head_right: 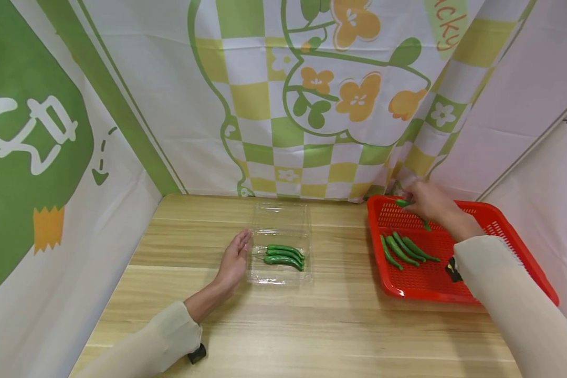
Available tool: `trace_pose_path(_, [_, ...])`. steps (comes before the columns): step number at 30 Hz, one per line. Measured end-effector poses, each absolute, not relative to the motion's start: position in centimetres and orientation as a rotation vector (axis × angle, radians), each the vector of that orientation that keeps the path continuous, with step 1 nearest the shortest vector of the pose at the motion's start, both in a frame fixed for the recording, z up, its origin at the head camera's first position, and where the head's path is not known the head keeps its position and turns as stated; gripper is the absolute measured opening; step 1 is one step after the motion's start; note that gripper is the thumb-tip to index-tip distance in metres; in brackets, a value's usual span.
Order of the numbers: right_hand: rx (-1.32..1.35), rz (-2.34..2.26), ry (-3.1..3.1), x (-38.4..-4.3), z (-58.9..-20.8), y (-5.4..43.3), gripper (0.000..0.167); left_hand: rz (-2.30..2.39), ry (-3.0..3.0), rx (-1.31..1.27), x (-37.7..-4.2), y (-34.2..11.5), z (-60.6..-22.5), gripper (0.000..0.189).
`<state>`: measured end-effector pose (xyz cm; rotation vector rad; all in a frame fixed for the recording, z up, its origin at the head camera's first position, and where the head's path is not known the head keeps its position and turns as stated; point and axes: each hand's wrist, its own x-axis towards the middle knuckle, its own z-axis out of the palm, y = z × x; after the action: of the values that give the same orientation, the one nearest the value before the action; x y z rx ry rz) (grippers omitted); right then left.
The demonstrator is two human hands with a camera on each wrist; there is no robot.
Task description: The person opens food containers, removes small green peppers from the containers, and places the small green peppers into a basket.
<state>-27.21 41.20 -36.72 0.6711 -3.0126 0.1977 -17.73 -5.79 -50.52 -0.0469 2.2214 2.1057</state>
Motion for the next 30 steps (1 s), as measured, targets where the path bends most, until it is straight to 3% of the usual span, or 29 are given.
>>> trace_pose_path(30, [0.737, 0.145, -3.112, -28.2, -39.2, 44.7, 0.016, 2.131, 2.207, -0.048, -17.9, -5.8, -50.8, 0.054])
